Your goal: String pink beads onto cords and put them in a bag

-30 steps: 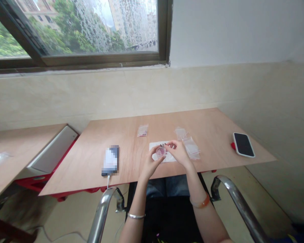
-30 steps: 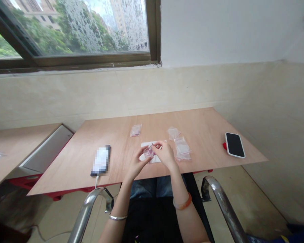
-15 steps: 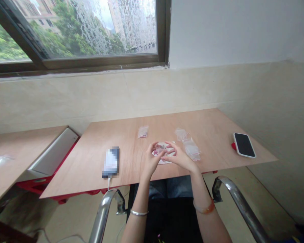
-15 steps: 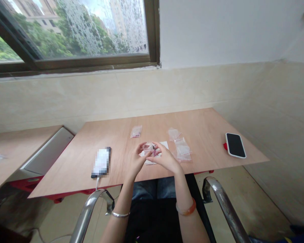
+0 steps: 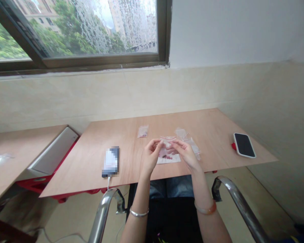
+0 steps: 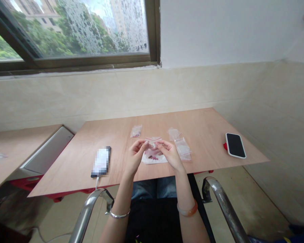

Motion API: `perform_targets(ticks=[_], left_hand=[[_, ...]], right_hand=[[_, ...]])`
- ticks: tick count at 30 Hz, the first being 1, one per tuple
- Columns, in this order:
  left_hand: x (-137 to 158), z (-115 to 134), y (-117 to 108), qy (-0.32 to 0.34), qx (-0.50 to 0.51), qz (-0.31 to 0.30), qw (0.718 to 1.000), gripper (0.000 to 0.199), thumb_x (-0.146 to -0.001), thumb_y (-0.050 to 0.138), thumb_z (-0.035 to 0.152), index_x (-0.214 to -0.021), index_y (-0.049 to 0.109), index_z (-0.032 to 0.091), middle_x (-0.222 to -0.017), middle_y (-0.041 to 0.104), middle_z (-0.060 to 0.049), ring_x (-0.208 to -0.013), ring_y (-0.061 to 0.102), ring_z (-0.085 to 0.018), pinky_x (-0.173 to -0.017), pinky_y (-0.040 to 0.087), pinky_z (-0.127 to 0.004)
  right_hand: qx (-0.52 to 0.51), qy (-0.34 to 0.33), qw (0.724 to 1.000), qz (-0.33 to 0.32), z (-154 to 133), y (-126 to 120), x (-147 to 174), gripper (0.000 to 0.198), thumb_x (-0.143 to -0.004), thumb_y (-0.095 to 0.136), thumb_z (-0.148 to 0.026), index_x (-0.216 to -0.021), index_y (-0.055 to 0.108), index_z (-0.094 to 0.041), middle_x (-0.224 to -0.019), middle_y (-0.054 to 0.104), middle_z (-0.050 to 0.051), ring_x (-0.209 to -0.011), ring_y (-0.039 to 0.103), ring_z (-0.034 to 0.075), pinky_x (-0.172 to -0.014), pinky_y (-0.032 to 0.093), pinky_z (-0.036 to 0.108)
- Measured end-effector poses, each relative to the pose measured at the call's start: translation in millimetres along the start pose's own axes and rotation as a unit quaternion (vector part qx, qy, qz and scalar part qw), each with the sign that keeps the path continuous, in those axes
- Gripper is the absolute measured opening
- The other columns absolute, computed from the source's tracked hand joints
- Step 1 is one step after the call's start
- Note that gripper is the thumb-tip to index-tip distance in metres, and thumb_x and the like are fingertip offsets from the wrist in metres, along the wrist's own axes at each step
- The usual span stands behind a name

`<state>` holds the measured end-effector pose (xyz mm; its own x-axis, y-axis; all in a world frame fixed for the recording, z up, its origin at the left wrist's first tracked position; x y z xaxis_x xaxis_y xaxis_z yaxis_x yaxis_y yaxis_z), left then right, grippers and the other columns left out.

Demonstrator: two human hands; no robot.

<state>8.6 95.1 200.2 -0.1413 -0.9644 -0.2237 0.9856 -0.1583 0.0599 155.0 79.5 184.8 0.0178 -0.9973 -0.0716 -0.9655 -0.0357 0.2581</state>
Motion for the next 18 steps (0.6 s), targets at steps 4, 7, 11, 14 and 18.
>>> perform_targets(ticks=[4,7,11,14,18], left_hand=[[5.4,5.7,0.1,0.004,-0.018,0.008,1.000,0.019,-0.085,0.058,0.035,-0.084,0.062,0.016,-0.075,0.066,-0.002,-0.068,0.060,-0.012,-0.062,0.046,-0.022],[6.8,9.5,0.5,0.004,-0.024,0.016,1.000,0.021,-0.085,0.058,0.036,-0.083,0.062,0.016,-0.073,0.065,-0.002,-0.068,0.060,-0.012,-0.062,0.045,-0.022],[6.9,11.0,-0.1,0.002,-0.011,0.015,1.000,0.021,-0.085,0.057,0.037,-0.082,0.061,0.016,-0.072,0.064,-0.001,-0.066,0.059,-0.011,-0.062,0.045,-0.022],[7.5,9.2,-2.0,0.001,-0.012,0.013,1.000,0.023,-0.085,0.057,0.039,-0.082,0.060,0.017,-0.073,0.064,-0.002,-0.066,0.059,-0.012,-0.063,0.046,-0.023],[10.4,8.0,-3.8,0.000,-0.051,0.035,0.998,0.025,-0.084,0.057,0.041,-0.080,0.061,0.017,-0.075,0.065,-0.003,-0.070,0.060,-0.014,-0.064,0.046,-0.024]], right_hand=[[-0.013,-0.029,0.999,0.041,-1.7,1.4,0.1,0.029,-0.076,0.065,-0.045,-0.090,0.063,-0.019,-0.076,0.069,0.002,-0.056,0.063,0.013,-0.053,0.045,0.023],[-0.027,-0.052,0.992,0.108,-2.9,2.9,-0.8,0.028,-0.073,0.069,-0.043,-0.086,0.063,-0.019,-0.074,0.065,0.001,-0.052,0.059,0.010,-0.048,0.041,0.021],[-0.038,-0.042,0.988,0.144,-3.4,7.0,0.0,0.027,-0.070,0.070,-0.041,-0.082,0.064,-0.018,-0.077,0.063,0.001,-0.052,0.055,0.009,-0.044,0.037,0.020],[-0.032,-0.021,0.992,0.117,-4.0,12.3,2.2,0.025,-0.071,0.069,-0.040,-0.080,0.064,-0.017,-0.071,0.062,0.001,-0.050,0.052,0.008,-0.042,0.034,0.019],[-0.004,-0.040,0.994,0.105,-7.5,18.0,5.4,0.024,-0.074,0.066,-0.040,-0.078,0.064,-0.017,-0.061,0.059,-0.001,-0.050,0.051,0.009,-0.043,0.034,0.019]])
Point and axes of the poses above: each hand's wrist, its own x-axis away from the middle knuckle, its own y-axis out of the palm, z = x × y, the point moved 3 cm from there along -x, towards the middle knuckle
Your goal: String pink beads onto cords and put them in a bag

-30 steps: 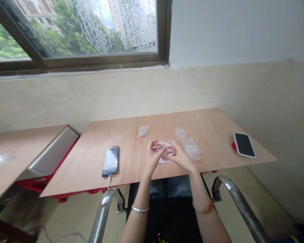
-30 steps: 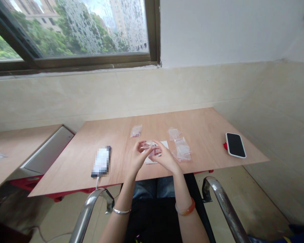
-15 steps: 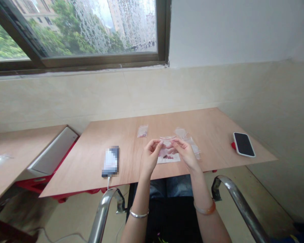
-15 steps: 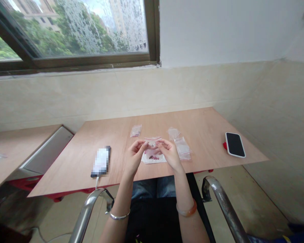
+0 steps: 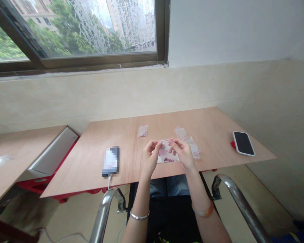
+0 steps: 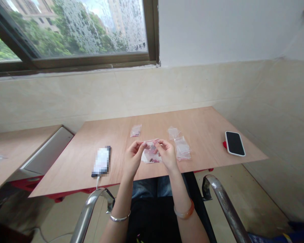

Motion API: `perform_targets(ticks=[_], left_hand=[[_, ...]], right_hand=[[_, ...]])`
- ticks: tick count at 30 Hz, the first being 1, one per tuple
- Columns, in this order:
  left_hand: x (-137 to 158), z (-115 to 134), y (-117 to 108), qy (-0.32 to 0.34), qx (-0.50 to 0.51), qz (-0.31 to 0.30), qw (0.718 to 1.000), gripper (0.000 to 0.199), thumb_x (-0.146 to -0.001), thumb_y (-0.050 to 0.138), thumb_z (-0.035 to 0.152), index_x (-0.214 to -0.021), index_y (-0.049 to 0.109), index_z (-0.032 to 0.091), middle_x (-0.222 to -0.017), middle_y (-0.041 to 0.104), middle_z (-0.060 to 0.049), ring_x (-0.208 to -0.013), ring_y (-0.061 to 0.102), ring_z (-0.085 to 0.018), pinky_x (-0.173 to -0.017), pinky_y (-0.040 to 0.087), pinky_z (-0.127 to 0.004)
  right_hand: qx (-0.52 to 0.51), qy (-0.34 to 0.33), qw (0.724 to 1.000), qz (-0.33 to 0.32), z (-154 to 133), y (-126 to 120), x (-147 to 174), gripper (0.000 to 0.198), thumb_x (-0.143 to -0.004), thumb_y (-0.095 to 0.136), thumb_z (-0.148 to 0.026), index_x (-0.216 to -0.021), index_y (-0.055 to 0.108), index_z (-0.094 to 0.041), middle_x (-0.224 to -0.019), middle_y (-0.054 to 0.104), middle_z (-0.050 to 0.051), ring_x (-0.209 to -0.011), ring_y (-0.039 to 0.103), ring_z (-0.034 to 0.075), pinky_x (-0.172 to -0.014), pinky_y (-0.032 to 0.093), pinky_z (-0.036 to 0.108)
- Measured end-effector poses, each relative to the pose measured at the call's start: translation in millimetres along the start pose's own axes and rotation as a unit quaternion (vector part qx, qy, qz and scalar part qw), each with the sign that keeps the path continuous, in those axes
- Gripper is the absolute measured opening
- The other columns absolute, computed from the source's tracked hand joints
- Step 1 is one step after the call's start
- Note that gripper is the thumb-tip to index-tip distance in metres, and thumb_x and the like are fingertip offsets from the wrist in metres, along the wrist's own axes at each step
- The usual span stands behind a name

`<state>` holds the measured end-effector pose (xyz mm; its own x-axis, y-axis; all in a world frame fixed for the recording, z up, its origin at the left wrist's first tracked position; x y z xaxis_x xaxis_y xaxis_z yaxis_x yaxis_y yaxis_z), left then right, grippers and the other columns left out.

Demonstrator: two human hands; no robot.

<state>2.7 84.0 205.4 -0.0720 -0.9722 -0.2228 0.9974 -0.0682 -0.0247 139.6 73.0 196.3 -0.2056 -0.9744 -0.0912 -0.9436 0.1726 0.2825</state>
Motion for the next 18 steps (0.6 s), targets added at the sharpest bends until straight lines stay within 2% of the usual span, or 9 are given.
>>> perform_targets(ticks=[4,7,13,18], left_hand=[[3.7,4.3,1.6,0.014,-0.026,0.042,0.999,0.025,-0.084,0.057,0.040,-0.077,0.062,0.016,-0.075,0.065,-0.003,-0.071,0.060,-0.014,-0.063,0.045,-0.023],[5.1,8.1,2.9,0.021,-0.031,0.053,0.998,0.025,-0.085,0.057,0.039,-0.075,0.061,0.016,-0.073,0.064,-0.003,-0.069,0.059,-0.014,-0.061,0.044,-0.023],[5.9,18.3,3.6,0.029,-0.020,0.012,0.999,0.022,-0.085,0.057,0.037,-0.079,0.062,0.016,-0.076,0.064,-0.002,-0.073,0.058,-0.013,-0.066,0.045,-0.023],[11.6,32.6,8.0,0.043,-0.019,-0.001,0.999,0.021,-0.083,0.060,0.036,-0.081,0.062,0.016,-0.076,0.064,-0.002,-0.070,0.058,-0.012,-0.063,0.045,-0.023]], right_hand=[[0.015,-0.028,0.999,0.016,-3.1,3.8,2.7,0.022,-0.076,0.065,-0.040,-0.078,0.063,-0.018,-0.061,0.059,-0.001,-0.057,0.055,0.011,-0.054,0.044,0.022],[0.006,-0.028,0.999,0.021,-5.1,5.2,4.1,0.022,-0.076,0.064,-0.040,-0.078,0.062,-0.018,-0.064,0.061,0.000,-0.059,0.056,0.011,-0.056,0.046,0.023],[0.021,-0.016,1.000,-0.014,-18.6,9.3,10.6,0.023,-0.073,0.068,-0.039,-0.080,0.067,-0.017,-0.067,0.065,0.002,-0.062,0.059,0.013,-0.056,0.047,0.024],[0.013,-0.038,0.999,-0.019,-32.9,12.7,20.0,0.021,-0.075,0.067,-0.039,-0.080,0.069,-0.019,-0.074,0.069,0.004,-0.065,0.061,0.014,-0.055,0.048,0.024]])
Point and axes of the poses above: each hand's wrist, its own x-axis away from the middle knuckle, its own y-axis out of the palm, z = x × y, the point moved 3 cm from there along -x, towards the middle knuckle
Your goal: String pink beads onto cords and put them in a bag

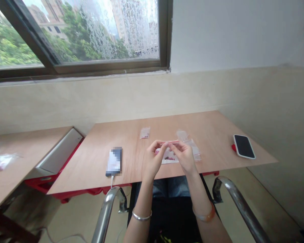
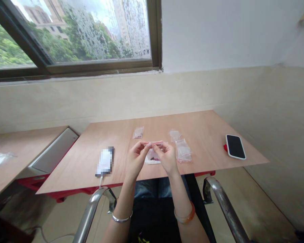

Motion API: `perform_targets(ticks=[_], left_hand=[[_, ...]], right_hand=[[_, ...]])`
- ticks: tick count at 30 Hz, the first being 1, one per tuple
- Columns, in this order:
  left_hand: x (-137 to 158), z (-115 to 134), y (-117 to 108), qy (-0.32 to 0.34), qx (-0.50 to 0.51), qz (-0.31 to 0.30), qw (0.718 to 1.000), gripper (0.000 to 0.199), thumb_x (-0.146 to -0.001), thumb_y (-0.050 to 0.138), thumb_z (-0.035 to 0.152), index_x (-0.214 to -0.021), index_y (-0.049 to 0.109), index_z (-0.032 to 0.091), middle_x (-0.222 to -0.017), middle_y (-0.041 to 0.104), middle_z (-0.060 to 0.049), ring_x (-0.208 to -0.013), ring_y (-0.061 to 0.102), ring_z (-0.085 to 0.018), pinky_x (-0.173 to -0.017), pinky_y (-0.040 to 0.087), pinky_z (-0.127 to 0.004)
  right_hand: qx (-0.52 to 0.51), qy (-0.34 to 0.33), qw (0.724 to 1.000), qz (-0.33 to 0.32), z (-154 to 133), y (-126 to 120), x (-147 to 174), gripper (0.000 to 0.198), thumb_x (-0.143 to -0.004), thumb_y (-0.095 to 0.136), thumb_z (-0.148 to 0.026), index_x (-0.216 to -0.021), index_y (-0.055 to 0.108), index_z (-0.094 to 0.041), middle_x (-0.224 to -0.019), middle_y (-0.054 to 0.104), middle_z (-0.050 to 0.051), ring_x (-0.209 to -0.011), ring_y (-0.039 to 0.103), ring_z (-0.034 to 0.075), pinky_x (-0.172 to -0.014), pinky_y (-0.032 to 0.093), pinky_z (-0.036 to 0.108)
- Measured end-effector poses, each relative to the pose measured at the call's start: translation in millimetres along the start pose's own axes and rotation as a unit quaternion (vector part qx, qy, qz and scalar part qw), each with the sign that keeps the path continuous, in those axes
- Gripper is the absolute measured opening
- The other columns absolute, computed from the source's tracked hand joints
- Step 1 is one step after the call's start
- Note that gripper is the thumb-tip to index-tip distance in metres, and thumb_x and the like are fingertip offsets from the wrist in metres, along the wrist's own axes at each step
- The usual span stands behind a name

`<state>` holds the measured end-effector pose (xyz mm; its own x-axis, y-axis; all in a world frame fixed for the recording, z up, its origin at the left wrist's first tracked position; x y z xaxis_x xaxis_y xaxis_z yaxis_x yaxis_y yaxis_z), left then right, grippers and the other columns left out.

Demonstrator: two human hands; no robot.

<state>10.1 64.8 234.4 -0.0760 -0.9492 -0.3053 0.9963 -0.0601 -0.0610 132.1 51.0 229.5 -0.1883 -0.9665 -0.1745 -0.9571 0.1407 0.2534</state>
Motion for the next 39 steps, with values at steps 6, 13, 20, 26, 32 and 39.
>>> perform_targets(ticks=[6,13,20,26,32,39], left_hand=[[6.5,25.2,3.5,0.042,-0.025,0.000,0.999,0.021,-0.085,0.058,0.035,-0.077,0.063,0.016,-0.073,0.063,-0.002,-0.071,0.058,-0.013,-0.063,0.045,-0.022],[9.6,36.8,-9.7,0.038,-0.047,-0.003,0.998,0.021,-0.082,0.062,0.035,-0.078,0.067,0.016,-0.076,0.068,-0.004,-0.075,0.062,-0.015,-0.068,0.047,-0.025],[4.4,12.4,-27.7,-0.021,0.050,-0.013,0.998,0.026,-0.080,0.063,0.037,-0.088,0.072,0.014,-0.083,0.072,-0.008,-0.077,0.066,-0.018,-0.072,0.050,-0.028],[-0.2,-46.9,-28.4,-0.126,0.122,-0.045,0.983,0.029,-0.072,0.072,0.033,-0.093,0.071,0.013,-0.092,0.072,-0.010,-0.079,0.066,-0.018,-0.074,0.051,-0.029],[-30.6,-100.0,-58.1,-0.104,0.076,0.042,0.991,0.027,-0.068,0.073,0.030,-0.087,0.071,0.012,-0.086,0.071,-0.009,-0.075,0.065,-0.016,-0.069,0.050,-0.026],[-101.7,-144.4,-98.5,-0.103,0.020,0.079,0.991,0.034,-0.063,0.070,0.022,-0.094,0.067,0.008,-0.080,0.070,-0.009,-0.069,0.065,-0.017,-0.066,0.053,-0.030]], right_hand=[[0.007,-0.018,1.000,-0.006,-12.4,-3.4,5.1,0.020,-0.072,0.070,-0.038,-0.077,0.070,-0.019,-0.071,0.069,0.003,-0.063,0.061,0.014,-0.054,0.049,0.024],[0.027,-0.060,0.997,-0.031,-22.2,-3.2,8.0,0.020,-0.078,0.064,-0.038,-0.081,0.073,-0.020,-0.083,0.071,0.005,-0.079,0.064,0.017,-0.067,0.050,0.027],[0.021,-0.008,0.998,-0.056,-14.0,11.1,5.2,0.029,-0.082,0.055,-0.042,-0.077,0.071,-0.018,-0.086,0.070,0.006,-0.075,0.062,0.016,-0.065,0.049,0.025],[-0.042,0.056,0.997,0.015,41.8,16.3,-22.1,0.036,-0.080,0.053,-0.050,-0.089,0.066,-0.017,-0.074,0.064,0.003,-0.055,0.058,0.012,-0.047,0.046,0.023],[0.016,0.082,0.996,-0.011,94.0,32.0,-59.3,0.029,-0.075,0.064,-0.036,-0.097,0.062,-0.017,-0.091,0.065,0.007,-0.075,0.063,0.015,-0.061,0.051,0.025],[0.138,0.108,0.984,-0.008,99.2,56.8,-92.5,0.028,-0.089,0.056,-0.032,-0.111,0.057,-0.014,-0.111,0.059,0.008,-0.094,0.060,0.019,-0.080,0.052,0.037]])
Point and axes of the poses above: each hand's wrist, its own x-axis away from the middle knuckle, its own y-axis out of the palm, z = x × y, the point moved 3 cm from there along -x, towards the middle knuckle
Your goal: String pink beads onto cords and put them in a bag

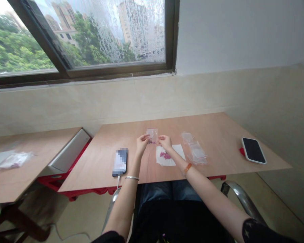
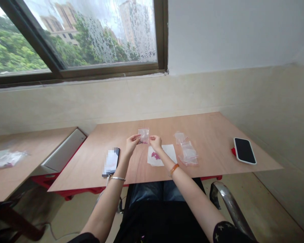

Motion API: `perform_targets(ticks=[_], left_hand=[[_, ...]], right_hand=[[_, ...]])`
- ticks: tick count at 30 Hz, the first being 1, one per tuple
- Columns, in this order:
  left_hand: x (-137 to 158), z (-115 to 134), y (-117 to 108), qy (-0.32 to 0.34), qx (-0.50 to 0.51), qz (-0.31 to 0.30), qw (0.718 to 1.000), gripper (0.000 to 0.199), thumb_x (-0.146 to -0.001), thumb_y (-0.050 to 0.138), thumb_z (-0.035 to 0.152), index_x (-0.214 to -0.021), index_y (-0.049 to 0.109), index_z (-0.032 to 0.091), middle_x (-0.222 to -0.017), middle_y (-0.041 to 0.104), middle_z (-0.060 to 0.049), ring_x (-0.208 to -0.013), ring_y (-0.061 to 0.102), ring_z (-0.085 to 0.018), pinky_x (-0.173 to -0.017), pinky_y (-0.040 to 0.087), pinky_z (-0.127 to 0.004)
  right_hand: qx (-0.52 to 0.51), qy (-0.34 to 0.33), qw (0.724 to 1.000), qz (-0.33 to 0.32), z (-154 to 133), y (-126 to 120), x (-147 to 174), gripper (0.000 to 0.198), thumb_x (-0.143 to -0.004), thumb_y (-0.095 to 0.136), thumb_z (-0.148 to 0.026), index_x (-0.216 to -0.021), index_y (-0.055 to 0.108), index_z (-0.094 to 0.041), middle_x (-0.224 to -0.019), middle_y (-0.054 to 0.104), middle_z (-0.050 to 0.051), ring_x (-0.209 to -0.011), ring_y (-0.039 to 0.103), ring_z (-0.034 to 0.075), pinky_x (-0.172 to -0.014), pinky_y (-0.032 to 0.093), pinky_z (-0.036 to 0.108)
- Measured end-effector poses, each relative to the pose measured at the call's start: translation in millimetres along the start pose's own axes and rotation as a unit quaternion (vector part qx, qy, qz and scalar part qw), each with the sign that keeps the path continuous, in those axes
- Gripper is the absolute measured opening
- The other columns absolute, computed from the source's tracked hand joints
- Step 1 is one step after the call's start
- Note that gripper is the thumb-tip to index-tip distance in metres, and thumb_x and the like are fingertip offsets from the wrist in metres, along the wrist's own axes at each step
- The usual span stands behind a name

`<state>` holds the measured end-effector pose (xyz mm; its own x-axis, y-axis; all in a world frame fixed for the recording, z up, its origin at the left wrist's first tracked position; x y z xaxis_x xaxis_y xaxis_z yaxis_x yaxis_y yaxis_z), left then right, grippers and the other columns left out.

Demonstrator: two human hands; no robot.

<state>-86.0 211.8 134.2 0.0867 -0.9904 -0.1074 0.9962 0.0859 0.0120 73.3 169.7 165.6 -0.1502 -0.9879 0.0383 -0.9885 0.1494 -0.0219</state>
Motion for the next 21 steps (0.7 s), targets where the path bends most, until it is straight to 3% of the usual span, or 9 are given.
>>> perform_targets(ticks=[4,10,21], left_hand=[[-29.2,-19.2,-4.4,-0.010,-0.027,0.026,0.999,0.035,-0.061,0.065,0.013,-0.096,0.064,0.007,-0.081,0.070,-0.010,-0.073,0.066,-0.019,-0.070,0.054,-0.033],[-38.9,-40.2,-8.9,-0.030,-0.095,0.074,0.992,0.043,-0.060,0.061,0.005,-0.103,0.061,0.008,-0.081,0.070,-0.011,-0.082,0.067,-0.023,-0.076,0.054,-0.038],[-45.9,-38.0,-4.2,-0.013,-0.172,0.093,0.981,0.037,-0.068,0.058,0.007,-0.105,0.060,0.008,-0.094,0.069,-0.015,-0.097,0.064,-0.025,-0.085,0.050,-0.038]], right_hand=[[-0.007,-0.006,1.000,-0.001,-9.9,10.5,-1.5,0.033,-0.090,0.055,-0.035,-0.116,0.054,-0.015,-0.116,0.056,0.008,-0.099,0.058,0.022,-0.083,0.051,0.040],[-0.020,0.001,1.000,-0.012,-11.9,19.3,-1.9,0.033,-0.090,0.054,-0.035,-0.116,0.055,-0.015,-0.117,0.056,0.007,-0.100,0.058,0.022,-0.084,0.051,0.040],[-0.042,0.004,0.999,-0.022,-12.1,28.4,-13.1,0.031,-0.090,0.055,-0.034,-0.114,0.056,-0.015,-0.113,0.057,0.007,-0.096,0.059,0.020,-0.081,0.052,0.039]])
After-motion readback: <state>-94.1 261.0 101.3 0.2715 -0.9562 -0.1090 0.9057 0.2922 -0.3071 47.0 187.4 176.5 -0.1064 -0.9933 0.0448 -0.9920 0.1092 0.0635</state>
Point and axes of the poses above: each hand's wrist, its own x-axis away from the middle knuckle, its own y-axis out of the palm, z = x × y, the point moved 3 cm from there along -x, towards the middle knuckle
